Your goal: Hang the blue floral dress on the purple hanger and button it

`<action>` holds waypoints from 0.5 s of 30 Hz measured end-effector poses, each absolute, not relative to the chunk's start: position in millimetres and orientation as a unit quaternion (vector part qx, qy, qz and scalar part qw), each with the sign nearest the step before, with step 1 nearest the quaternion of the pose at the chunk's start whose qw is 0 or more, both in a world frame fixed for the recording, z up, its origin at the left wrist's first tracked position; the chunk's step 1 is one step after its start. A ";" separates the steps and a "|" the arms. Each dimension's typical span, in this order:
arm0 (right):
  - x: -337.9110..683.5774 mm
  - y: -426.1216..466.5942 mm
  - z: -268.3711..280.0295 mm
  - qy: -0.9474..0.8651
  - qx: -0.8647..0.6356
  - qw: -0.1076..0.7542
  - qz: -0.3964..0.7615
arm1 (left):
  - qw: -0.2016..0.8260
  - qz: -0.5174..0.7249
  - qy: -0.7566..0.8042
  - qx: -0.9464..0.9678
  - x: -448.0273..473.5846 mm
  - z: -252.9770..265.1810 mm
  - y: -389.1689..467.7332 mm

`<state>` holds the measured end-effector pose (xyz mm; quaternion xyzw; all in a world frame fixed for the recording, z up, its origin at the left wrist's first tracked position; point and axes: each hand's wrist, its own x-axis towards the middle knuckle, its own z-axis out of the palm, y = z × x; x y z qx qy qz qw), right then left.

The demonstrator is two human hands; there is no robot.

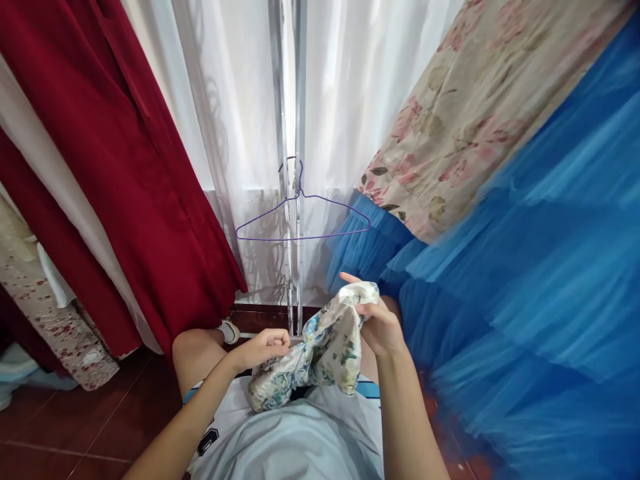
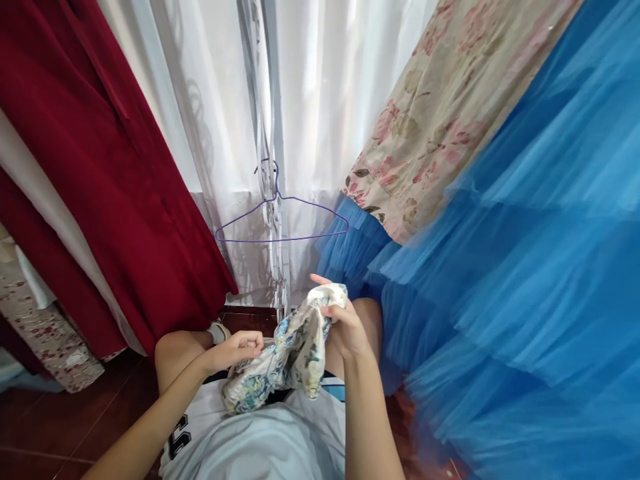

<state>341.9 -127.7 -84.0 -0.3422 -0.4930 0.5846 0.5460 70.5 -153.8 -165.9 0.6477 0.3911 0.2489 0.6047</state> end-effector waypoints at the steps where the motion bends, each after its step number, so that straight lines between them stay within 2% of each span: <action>1: 342.6 -126.9 -84.5 -0.495 -0.353 0.551 0.571 | 0.616 0.246 0.383 0.643 67.5 -166.6 -157.4; 4: 338.2 -123.3 -82.9 -0.502 -0.368 0.555 0.551 | 0.597 0.239 0.371 0.670 60.8 -160.3 -164.2; 8: 331.1 -106.1 -71.8 -0.558 -0.387 0.541 0.496 | 0.388 0.214 0.462 0.768 37.3 -141.3 -162.7; 10: 331.3 -89.0 -63.2 -0.593 -0.402 0.535 0.448 | 0.325 0.209 0.482 0.786 13.9 -128.8 -155.4; 12: 331.8 -66.9 -53.2 -0.625 -0.413 0.523 0.407 | 0.297 0.251 0.463 0.797 -14.3 -114.4 -142.7; 15: 326.0 -27.5 -40.5 -0.697 -0.404 0.486 0.339 | 0.217 0.391 0.432 0.783 -53.1 -91.6 -114.3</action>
